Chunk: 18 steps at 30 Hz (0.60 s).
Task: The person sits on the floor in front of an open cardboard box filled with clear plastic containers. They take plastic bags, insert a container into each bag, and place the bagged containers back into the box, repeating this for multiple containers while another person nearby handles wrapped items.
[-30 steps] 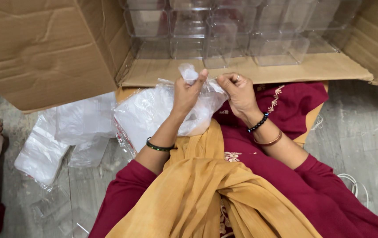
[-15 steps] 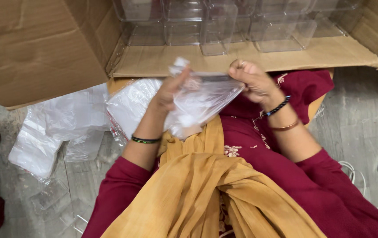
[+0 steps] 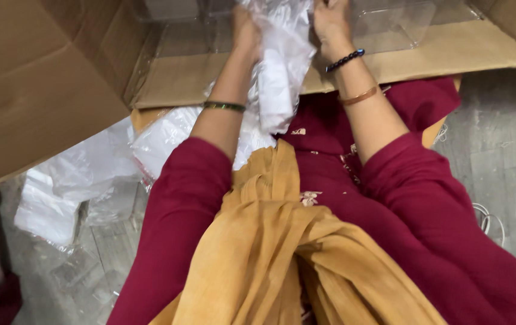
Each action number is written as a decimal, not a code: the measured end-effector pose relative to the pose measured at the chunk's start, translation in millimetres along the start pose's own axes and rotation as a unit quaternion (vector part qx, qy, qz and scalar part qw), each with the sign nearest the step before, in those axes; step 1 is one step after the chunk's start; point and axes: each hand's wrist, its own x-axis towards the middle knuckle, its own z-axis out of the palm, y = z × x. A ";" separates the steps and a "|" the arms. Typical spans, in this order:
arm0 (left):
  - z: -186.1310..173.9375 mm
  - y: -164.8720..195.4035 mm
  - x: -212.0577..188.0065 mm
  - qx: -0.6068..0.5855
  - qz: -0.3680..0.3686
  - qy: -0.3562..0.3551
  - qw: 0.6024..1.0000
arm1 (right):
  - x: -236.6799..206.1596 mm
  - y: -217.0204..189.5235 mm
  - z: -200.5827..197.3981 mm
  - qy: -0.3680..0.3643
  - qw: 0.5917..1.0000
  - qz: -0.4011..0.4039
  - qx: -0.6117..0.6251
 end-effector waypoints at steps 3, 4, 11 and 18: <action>-16.0 -1.8 -2.9 0.013 -0.033 -0.035 0.999 | -8.7 1.9 -7.5 -0.060 0.985 0.096 0.132; -18.4 2.0 -4.3 0.016 -0.045 -0.027 0.999 | -16.5 -3.5 -10.1 -0.083 0.968 0.129 0.199; -32.0 53.5 -36.0 -0.018 -0.128 -0.006 0.992 | -75.0 -53.0 -23.7 -0.276 0.854 0.144 0.416; -35.6 86.9 -104.1 0.004 -0.194 -0.186 0.963 | -133.8 -72.9 -16.2 -0.107 0.954 -0.247 0.134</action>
